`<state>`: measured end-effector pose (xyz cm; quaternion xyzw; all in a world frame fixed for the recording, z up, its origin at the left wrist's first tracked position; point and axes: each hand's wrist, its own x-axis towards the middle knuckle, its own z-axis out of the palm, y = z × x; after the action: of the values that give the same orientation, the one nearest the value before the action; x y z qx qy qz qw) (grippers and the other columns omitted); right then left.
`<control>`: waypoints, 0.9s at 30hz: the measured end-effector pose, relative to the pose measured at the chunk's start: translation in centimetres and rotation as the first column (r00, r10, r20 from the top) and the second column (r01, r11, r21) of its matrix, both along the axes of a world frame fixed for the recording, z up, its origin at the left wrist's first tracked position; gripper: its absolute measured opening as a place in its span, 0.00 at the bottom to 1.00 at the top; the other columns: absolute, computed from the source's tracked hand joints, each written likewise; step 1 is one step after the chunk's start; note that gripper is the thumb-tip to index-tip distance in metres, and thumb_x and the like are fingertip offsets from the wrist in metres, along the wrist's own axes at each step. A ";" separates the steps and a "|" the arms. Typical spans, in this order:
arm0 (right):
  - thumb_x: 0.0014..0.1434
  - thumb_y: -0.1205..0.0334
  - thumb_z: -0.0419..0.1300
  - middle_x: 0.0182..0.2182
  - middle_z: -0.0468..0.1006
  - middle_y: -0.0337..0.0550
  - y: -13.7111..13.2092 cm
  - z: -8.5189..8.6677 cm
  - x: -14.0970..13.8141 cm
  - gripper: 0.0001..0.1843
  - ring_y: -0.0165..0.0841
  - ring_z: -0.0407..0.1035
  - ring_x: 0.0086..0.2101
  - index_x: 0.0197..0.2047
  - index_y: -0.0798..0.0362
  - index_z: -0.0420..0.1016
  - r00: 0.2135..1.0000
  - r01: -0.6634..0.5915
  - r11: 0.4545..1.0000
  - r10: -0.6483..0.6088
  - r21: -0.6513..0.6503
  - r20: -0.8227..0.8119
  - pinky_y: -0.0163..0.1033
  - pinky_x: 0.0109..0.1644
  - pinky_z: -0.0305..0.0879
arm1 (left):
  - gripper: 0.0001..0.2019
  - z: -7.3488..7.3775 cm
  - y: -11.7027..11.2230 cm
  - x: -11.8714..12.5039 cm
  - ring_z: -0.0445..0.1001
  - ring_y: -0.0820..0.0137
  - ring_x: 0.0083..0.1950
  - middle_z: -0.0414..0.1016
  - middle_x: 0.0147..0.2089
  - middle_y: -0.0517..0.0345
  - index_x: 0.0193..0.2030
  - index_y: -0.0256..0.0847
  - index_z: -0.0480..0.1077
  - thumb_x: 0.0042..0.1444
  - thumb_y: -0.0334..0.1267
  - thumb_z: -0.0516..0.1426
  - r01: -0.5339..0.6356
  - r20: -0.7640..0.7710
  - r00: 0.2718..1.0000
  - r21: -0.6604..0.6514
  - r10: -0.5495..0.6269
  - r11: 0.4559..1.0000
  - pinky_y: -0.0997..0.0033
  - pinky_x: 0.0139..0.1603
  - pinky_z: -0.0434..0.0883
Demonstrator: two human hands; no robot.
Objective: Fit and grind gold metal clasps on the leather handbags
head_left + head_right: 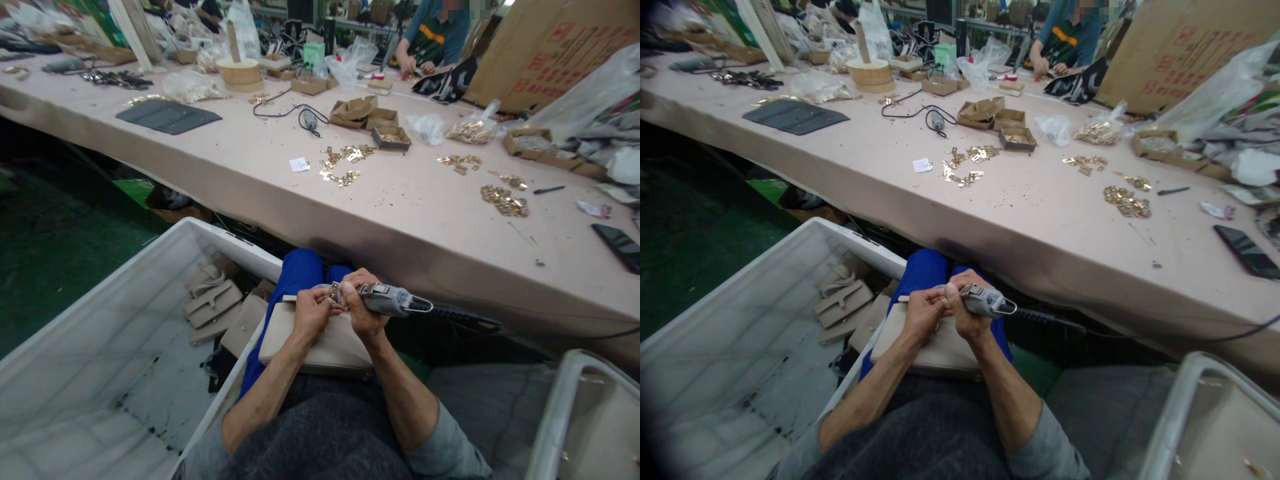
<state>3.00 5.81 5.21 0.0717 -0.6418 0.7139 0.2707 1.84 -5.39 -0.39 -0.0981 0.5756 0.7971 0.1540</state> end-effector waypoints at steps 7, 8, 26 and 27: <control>0.63 0.61 0.68 0.27 0.77 0.41 0.8 0.0 -0.3 0.14 0.37 0.72 0.31 0.25 0.48 0.78 0.990 -0.140 0.985 0.138 0.101 0.023 0.47 0.43 0.73 | 0.11 -0.3 -0.1 0.1 0.83 0.62 0.31 0.83 0.31 0.49 0.36 0.33 0.82 0.45 0.37 0.67 -0.003 -0.019 1.000 -0.001 0.003 1.000 0.68 0.34 0.82; 0.62 0.61 0.69 0.27 0.77 0.41 1.0 0.0 -0.4 0.13 0.38 0.72 0.31 0.25 0.48 0.78 0.986 -0.167 0.980 0.165 0.107 0.029 0.47 0.42 0.73 | 0.12 -0.3 -0.1 0.1 0.83 0.61 0.32 0.83 0.32 0.48 0.36 0.33 0.82 0.45 0.38 0.67 -0.001 -0.024 1.000 -0.001 0.001 1.000 0.68 0.34 0.82; 0.62 0.65 0.65 0.27 0.71 0.36 1.5 2.6 -0.5 0.08 0.28 0.64 0.21 0.31 0.52 0.73 0.982 -0.173 0.927 0.134 -0.331 -0.136 0.37 0.28 0.65 | 0.17 -0.4 -0.1 0.6 0.85 0.60 0.34 0.85 0.36 0.42 0.43 0.28 0.80 0.46 0.35 0.67 -0.032 -0.031 0.999 0.039 0.033 0.999 0.70 0.37 0.83; 0.62 0.64 0.64 0.28 0.72 0.37 2.3 3.1 -0.6 0.07 0.26 0.63 0.20 0.31 0.52 0.73 0.984 -0.163 0.904 0.117 -0.395 -0.136 0.37 0.28 0.65 | 0.17 -0.5 0.0 0.6 0.86 0.60 0.34 0.85 0.38 0.41 0.44 0.28 0.80 0.47 0.35 0.67 -0.039 -0.029 0.999 0.041 0.040 0.998 0.70 0.37 0.83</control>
<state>2.42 8.06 8.27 0.0991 -0.4578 0.8437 0.2624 2.48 -5.43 -0.84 -0.0943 0.5595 0.8129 0.1314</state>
